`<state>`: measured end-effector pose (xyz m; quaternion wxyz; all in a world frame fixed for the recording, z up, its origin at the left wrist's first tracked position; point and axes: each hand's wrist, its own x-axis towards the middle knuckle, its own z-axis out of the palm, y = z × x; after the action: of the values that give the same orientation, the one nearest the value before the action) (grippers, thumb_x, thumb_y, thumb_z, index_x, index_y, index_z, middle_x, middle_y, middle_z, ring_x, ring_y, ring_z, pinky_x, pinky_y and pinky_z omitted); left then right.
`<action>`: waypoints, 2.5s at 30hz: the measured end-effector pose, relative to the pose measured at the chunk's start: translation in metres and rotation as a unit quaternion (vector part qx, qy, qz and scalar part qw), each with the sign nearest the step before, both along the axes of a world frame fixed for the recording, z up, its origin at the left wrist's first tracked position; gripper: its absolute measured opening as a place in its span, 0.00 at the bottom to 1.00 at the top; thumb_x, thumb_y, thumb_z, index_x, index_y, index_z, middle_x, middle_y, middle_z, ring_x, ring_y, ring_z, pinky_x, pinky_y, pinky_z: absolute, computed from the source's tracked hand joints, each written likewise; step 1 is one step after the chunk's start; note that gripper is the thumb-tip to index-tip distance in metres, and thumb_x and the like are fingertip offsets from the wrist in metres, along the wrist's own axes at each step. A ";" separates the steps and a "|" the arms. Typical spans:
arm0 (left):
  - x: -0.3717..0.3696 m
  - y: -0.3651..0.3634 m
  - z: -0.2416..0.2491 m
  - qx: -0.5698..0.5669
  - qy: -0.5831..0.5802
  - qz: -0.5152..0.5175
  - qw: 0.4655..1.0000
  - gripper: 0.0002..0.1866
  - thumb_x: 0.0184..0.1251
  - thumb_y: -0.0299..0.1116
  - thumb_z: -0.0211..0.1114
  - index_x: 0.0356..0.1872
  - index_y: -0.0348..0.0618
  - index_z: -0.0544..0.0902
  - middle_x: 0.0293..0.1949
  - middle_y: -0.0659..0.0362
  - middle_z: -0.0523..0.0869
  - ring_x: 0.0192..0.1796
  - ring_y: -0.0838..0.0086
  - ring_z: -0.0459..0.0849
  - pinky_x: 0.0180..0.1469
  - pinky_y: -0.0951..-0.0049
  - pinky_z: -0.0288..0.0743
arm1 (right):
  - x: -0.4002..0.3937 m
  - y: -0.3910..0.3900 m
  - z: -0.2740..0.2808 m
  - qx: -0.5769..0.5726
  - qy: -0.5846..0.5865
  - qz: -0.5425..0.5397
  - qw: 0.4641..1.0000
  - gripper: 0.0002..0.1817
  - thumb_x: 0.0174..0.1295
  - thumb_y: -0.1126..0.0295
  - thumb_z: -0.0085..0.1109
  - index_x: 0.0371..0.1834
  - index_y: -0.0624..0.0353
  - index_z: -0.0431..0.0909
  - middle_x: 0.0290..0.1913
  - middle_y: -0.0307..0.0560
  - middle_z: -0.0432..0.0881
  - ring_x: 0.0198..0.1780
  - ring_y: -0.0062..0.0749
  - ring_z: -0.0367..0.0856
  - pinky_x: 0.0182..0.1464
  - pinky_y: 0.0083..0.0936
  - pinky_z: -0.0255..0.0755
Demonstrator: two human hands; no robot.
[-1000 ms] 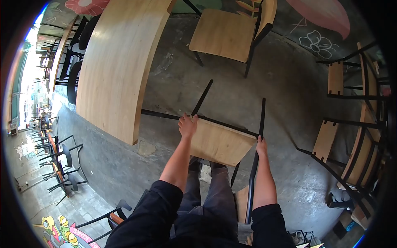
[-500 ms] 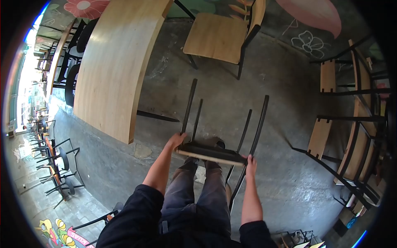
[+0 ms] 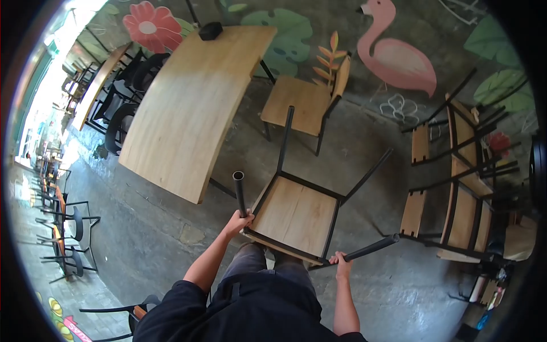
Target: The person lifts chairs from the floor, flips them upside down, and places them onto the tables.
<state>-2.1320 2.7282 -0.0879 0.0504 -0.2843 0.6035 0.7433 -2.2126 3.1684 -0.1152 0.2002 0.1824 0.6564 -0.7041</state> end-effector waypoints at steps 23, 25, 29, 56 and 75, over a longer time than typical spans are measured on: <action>0.068 -0.046 0.192 -0.064 0.221 0.194 0.954 0.22 0.70 0.32 0.61 0.14 0.47 0.65 0.12 0.70 0.68 0.15 0.87 0.65 0.18 0.78 0.56 | -0.074 -0.128 0.256 -0.047 0.228 0.026 0.972 0.13 0.73 0.66 0.57 0.29 0.56 0.71 0.13 0.31 0.60 0.10 0.16 0.57 0.13 0.20 0.54; 0.073 -0.057 0.200 -0.110 0.256 0.185 0.942 0.22 0.67 0.29 0.62 0.14 0.45 0.64 0.11 0.69 0.66 0.15 0.85 0.65 0.19 0.76 0.55 | -0.076 -0.139 0.261 -0.072 0.242 0.006 0.967 0.16 0.73 0.67 0.56 0.25 0.55 0.68 0.12 0.31 0.57 0.10 0.15 0.54 0.13 0.20 0.52; 0.080 -0.087 0.213 -0.165 0.295 0.195 0.921 0.21 0.64 0.26 0.64 0.14 0.43 0.64 0.11 0.67 0.63 0.15 0.82 0.62 0.20 0.72 0.53 | -0.068 -0.169 0.267 -0.084 0.302 -0.030 0.949 0.19 0.74 0.70 0.52 0.21 0.54 0.64 0.12 0.31 0.55 0.10 0.15 0.51 0.13 0.20 0.50; 0.112 -0.292 0.126 -0.237 0.156 0.270 0.920 0.20 0.68 0.33 0.60 0.15 0.42 0.68 0.16 0.68 0.62 0.22 0.84 0.60 0.24 0.72 0.54 | -0.020 -0.360 0.248 -0.166 0.298 0.138 0.930 0.22 0.69 0.71 0.46 0.14 0.54 0.57 0.11 0.36 0.55 0.12 0.22 0.53 0.16 0.24 0.53; 0.119 -0.410 0.053 -0.223 0.240 0.325 0.887 0.27 0.75 0.46 0.56 0.15 0.43 0.67 0.13 0.64 0.70 0.18 0.82 0.68 0.22 0.77 0.60 | 0.003 -0.461 0.218 -0.010 0.339 0.388 0.857 0.13 0.57 0.76 0.57 0.16 0.65 0.68 0.17 0.41 0.69 0.20 0.21 0.65 0.26 0.24 0.57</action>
<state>-2.0130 2.3185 -0.0353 -0.4049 -0.2809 0.6210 0.6095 -2.2093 2.7078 0.1031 0.2239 -0.3393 0.6938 -0.5944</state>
